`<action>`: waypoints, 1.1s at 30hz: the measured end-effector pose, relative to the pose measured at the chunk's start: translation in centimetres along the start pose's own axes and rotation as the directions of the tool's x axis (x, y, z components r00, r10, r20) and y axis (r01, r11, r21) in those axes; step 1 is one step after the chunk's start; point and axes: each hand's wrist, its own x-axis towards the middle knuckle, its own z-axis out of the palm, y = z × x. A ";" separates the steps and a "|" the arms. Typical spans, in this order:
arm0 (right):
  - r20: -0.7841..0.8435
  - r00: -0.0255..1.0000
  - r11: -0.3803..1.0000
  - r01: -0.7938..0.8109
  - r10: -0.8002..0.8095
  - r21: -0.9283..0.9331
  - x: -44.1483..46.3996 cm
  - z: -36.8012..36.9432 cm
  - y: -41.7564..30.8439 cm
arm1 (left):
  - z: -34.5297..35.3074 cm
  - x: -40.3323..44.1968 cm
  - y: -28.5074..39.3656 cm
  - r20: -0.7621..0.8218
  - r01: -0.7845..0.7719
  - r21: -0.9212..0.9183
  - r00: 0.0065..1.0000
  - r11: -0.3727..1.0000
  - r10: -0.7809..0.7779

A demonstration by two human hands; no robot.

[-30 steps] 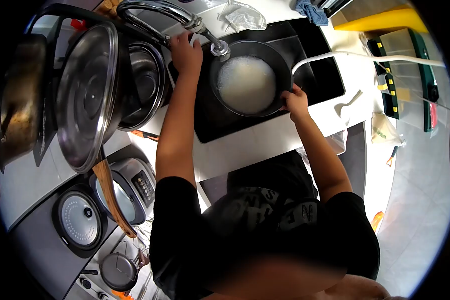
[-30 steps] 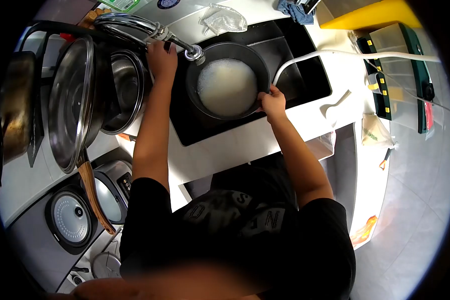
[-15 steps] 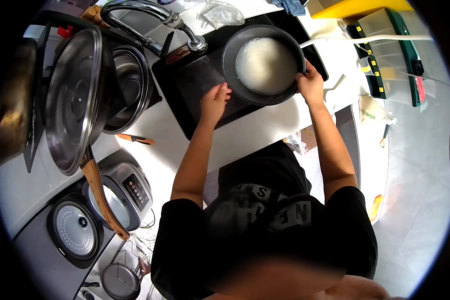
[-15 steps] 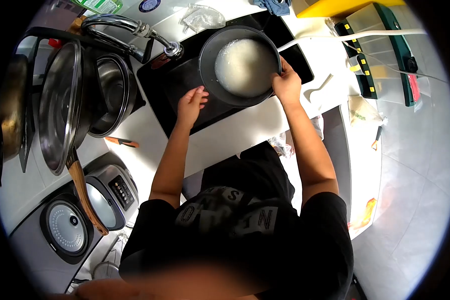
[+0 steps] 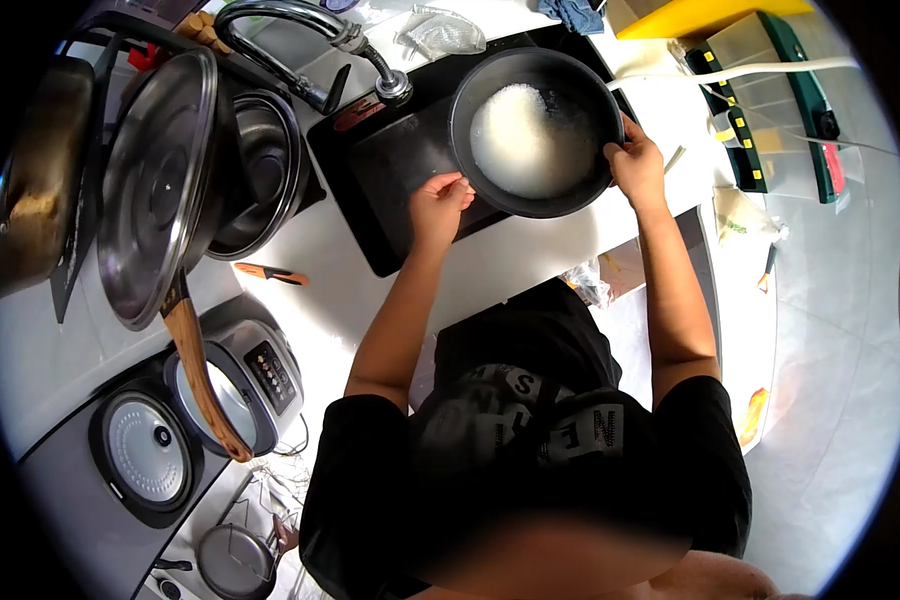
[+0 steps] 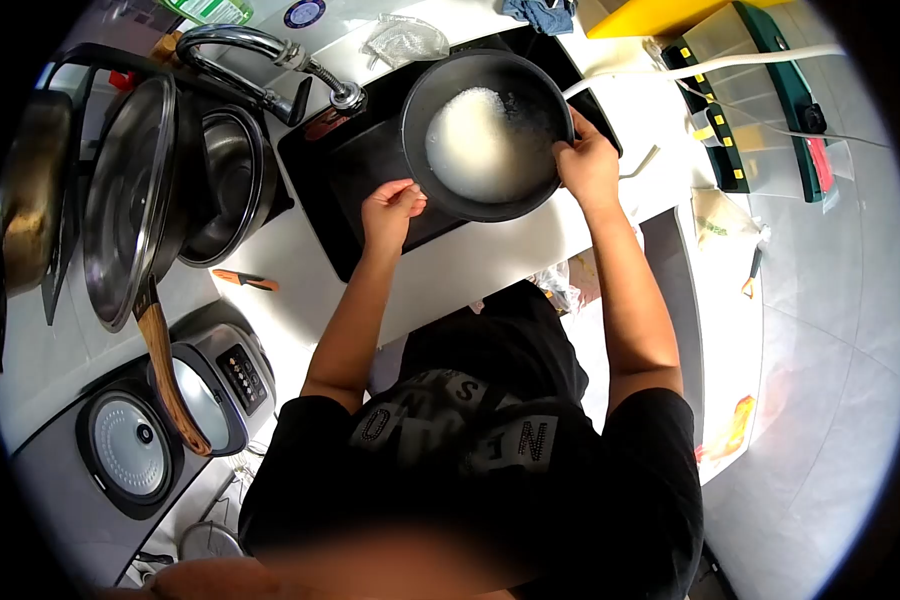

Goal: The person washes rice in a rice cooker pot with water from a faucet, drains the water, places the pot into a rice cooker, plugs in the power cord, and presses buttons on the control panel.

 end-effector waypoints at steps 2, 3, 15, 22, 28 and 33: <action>0.015 0.999 0.999 -0.029 0.028 0.036 0.0 -0.4 -0.5 | 0.2 -0.3 0.3 0.016 0.029 -0.029 0.999 0.999 -0.029; 0.020 0.999 0.998 -0.036 0.035 0.046 -0.1 -0.4 -0.3 | 0.2 -0.3 0.4 0.002 0.013 -0.027 1.000 1.000 -0.013; -0.008 1.000 0.988 0.004 -0.005 -0.154 -1.5 0.0 -1.0 | -0.6 -0.2 -0.5 0.007 0.031 -0.044 0.999 0.999 -0.031; 0.023 0.998 0.996 -0.055 0.054 0.067 -1.6 -0.2 0.1 | -0.9 -0.8 1.4 0.005 0.006 -0.060 1.000 0.998 -0.005; 0.113 0.980 0.899 -0.194 0.163 0.392 -2.9 0.9 1.5 | -2.4 -1.9 6.3 -0.014 -0.115 -0.005 0.993 0.993 0.115; 0.170 0.964 0.834 -0.261 0.203 0.485 -4.5 2.1 1.1 | -4.2 -3.1 8.4 0.017 -0.161 -0.004 0.987 0.987 0.161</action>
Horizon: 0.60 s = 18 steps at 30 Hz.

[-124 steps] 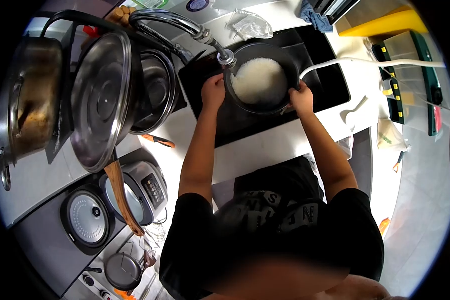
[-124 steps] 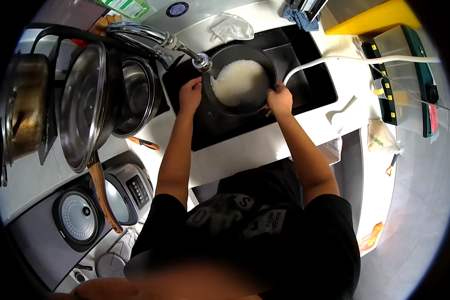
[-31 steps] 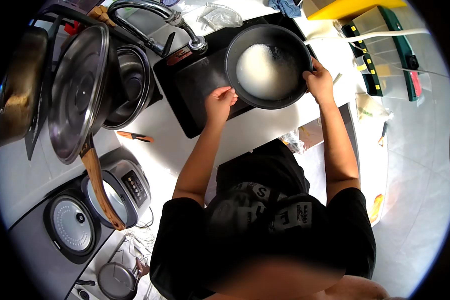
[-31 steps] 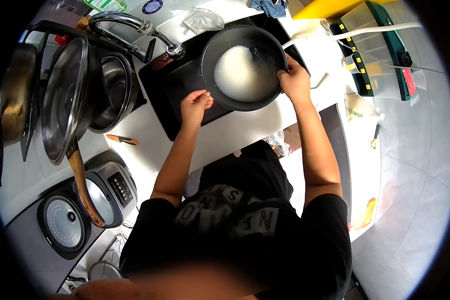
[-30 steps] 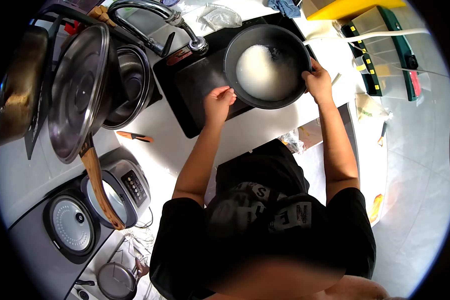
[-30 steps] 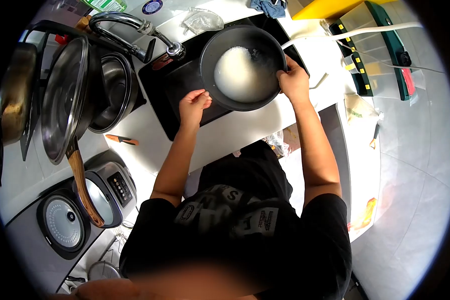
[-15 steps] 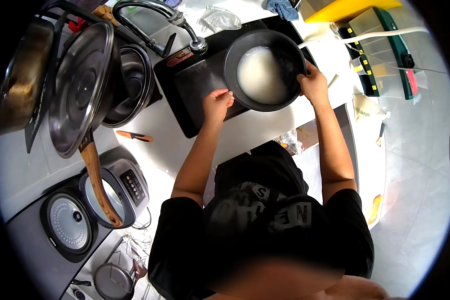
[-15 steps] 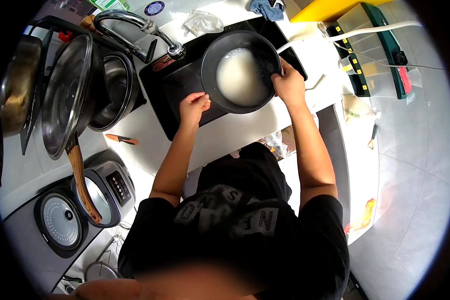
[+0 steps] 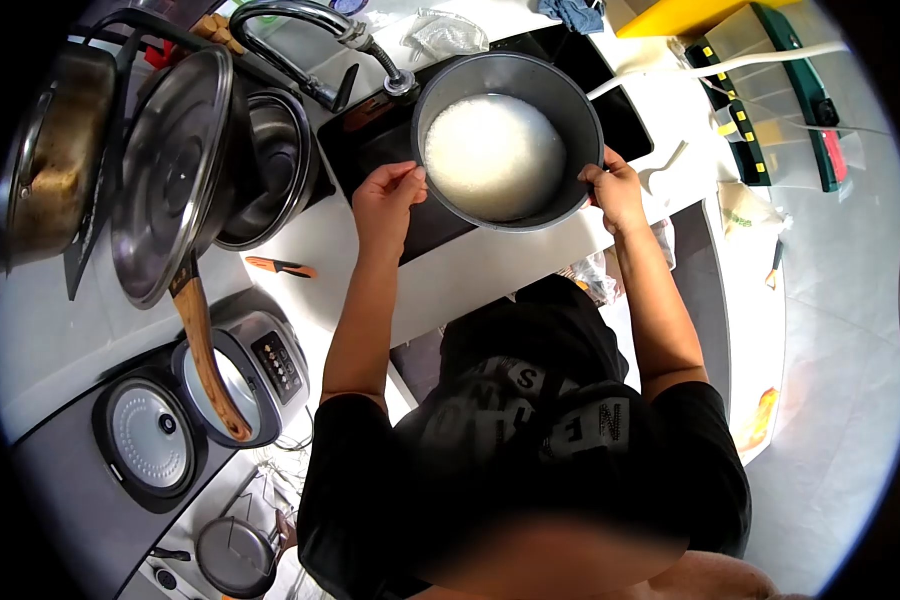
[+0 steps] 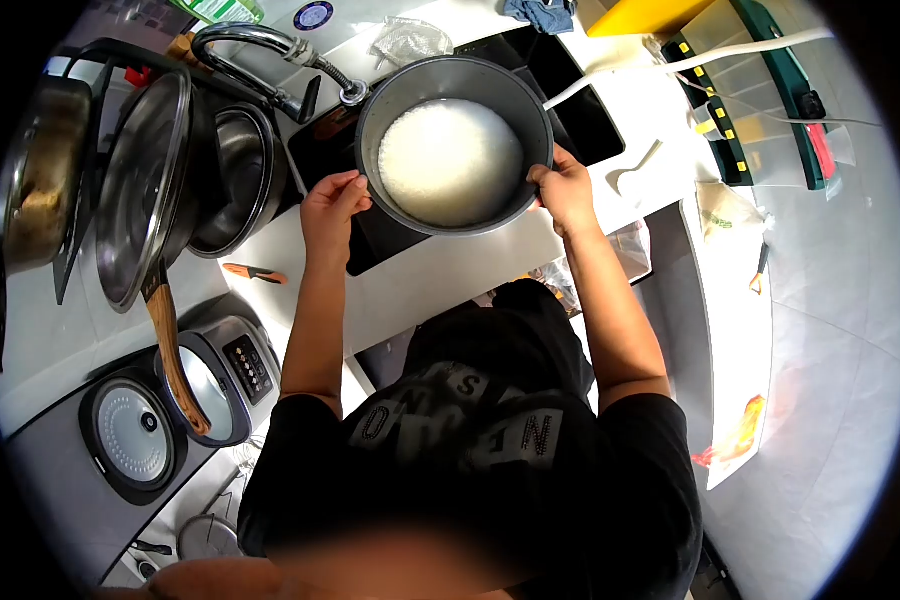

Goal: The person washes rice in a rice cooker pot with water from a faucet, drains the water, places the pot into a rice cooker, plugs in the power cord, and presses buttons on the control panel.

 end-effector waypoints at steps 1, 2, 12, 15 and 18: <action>0.004 1.000 1.000 -0.004 0.004 -0.002 -0.2 0.1 0.0 | -0.1 -0.2 0.3 -0.009 0.001 -0.009 1.000 1.000 -0.002; 0.007 1.000 1.000 -0.007 0.007 -0.005 -0.4 0.2 0.0 | -0.2 -0.5 0.4 -0.018 0.003 -0.020 1.000 1.000 -0.004; -0.013 0.997 0.996 -0.071 0.070 -0.061 -0.8 -2.2 0.7 | 0.3 -2.6 -1.7 -0.003 0.048 -0.023 0.999 0.999 -0.048; 0.012 0.998 0.992 -0.058 0.060 -0.109 -1.4 -1.4 1.0 | 0.2 -2.2 -1.3 -0.071 0.076 -0.040 0.994 0.996 -0.079; 0.026 0.997 0.993 -0.076 0.079 -0.095 -1.3 -0.4 1.6 | -1.0 -2.4 -1.0 -0.037 0.065 -0.018 0.997 0.998 -0.065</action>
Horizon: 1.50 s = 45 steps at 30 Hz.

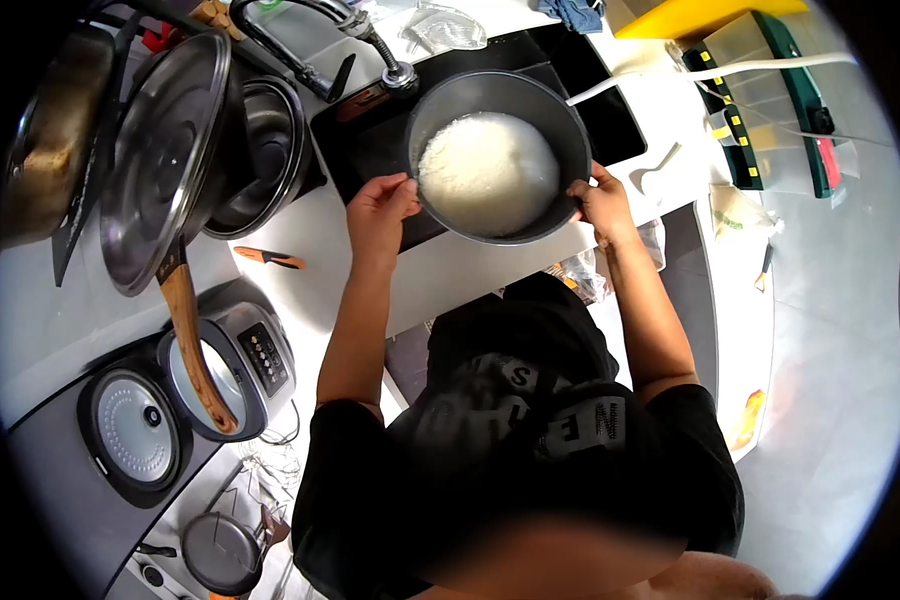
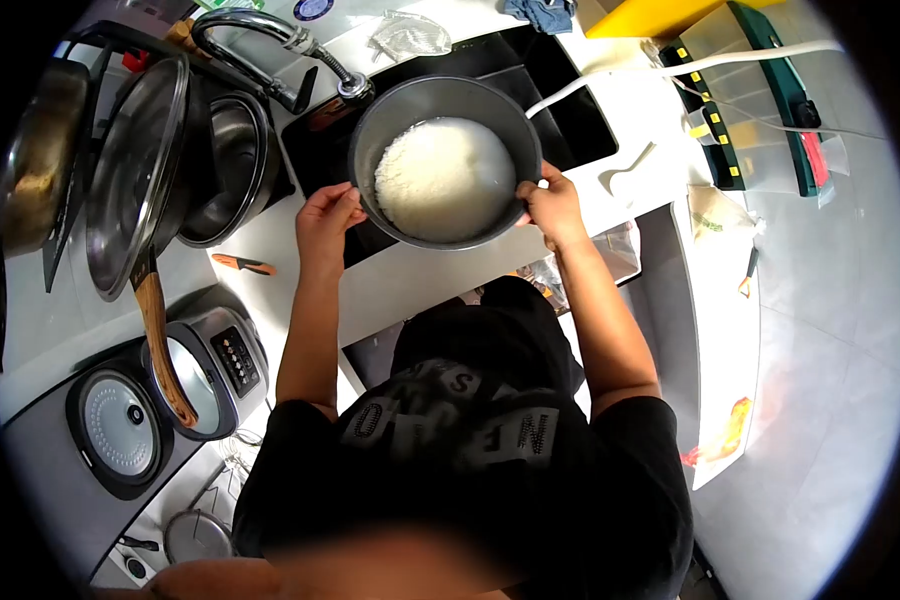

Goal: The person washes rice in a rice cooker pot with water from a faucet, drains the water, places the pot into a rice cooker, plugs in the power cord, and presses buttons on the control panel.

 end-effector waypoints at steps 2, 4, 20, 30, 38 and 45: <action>0.024 1.000 0.999 -0.009 0.008 0.040 0.3 -1.1 0.4 | 0.1 -0.5 0.0 0.029 0.029 0.037 0.999 0.999 -0.030; 0.021 1.000 1.000 -0.001 0.001 0.002 -0.1 -1.0 0.1 | 0.1 -0.4 0.0 0.047 0.060 0.079 0.997 0.995 -0.064; 0.037 0.994 0.993 0.103 -0.101 -0.055 -0.4 0.0 -1.4 | -0.2 -1.7 -1.5 -0.013 0.082 -0.059 0.996 0.995 -0.083; 0.012 0.998 0.998 0.056 -0.056 -0.014 -0.6 0.0 -0.8 | -0.1 -2.0 -1.0 -0.039 0.065 -0.075 0.997 0.995 -0.068; -0.008 0.996 0.996 0.085 -0.085 -0.002 -0.9 -0.3 0.5 | -0.3 -2.1 -2.1 -0.017 0.094 -0.054 0.995 0.994 -0.095; 0.101 0.980 0.922 0.197 -0.173 -0.333 0.2 -0.7 -3.3 | 0.9 -1.6 -3.1 -0.057 0.244 -0.017 0.968 0.970 -0.245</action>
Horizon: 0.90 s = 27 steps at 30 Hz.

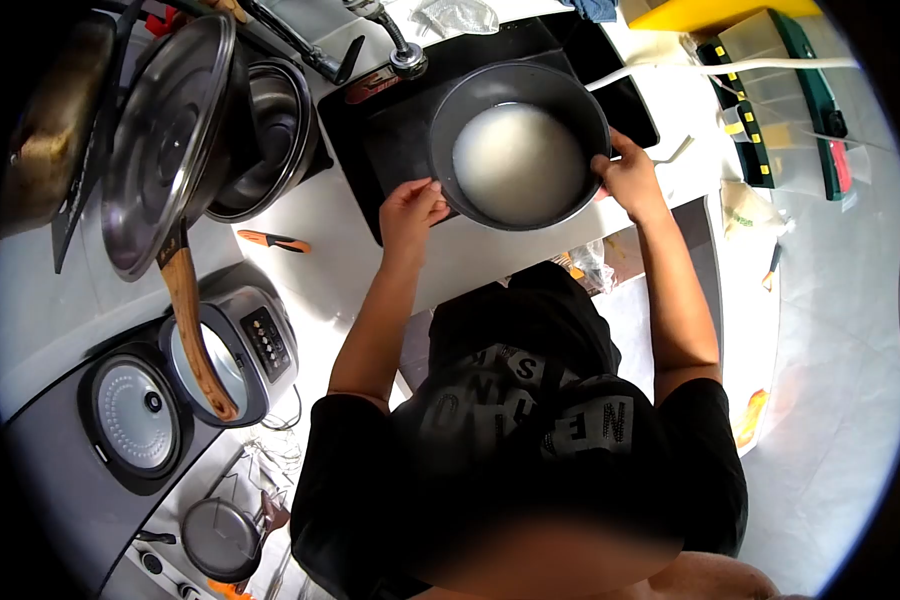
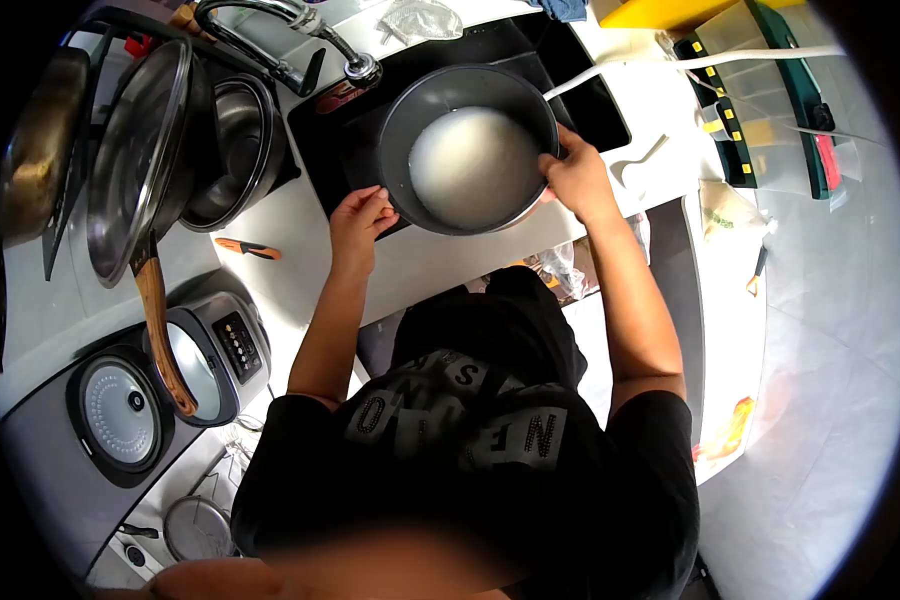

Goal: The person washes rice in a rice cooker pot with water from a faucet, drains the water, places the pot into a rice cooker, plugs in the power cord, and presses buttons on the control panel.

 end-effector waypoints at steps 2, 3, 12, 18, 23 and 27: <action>0.005 0.999 0.973 0.045 -0.045 -0.228 1.1 -0.6 -1.2 | 0.7 0.3 -0.5 0.004 0.072 -0.002 0.997 0.997 -0.072; 0.013 0.998 0.939 0.066 -0.066 -0.339 1.4 -0.8 -2.3 | 1.0 0.6 -1.2 0.015 0.102 -0.019 0.995 0.995 -0.102; 0.071 0.996 0.711 0.084 -0.047 -0.698 5.1 0.3 -8.4 | 3.9 3.1 -4.9 0.140 0.345 -0.218 0.937 0.913 -0.321; 0.075 0.995 0.534 0.094 -0.059 -0.840 7.5 2.0 -10.7 | 5.0 4.7 -5.1 0.196 0.413 -0.315 0.909 0.855 -0.367; 0.085 0.996 0.465 0.066 0.021 -0.883 9.1 3.1 -11.5 | 5.6 5.9 -6.1 0.235 0.459 -0.370 0.887 0.807 -0.397; 0.093 0.996 0.407 0.083 0.005 -0.910 10.1 3.5 -11.5 | 6.1 6.3 -6.1 0.240 0.488 -0.397 0.873 0.777 -0.425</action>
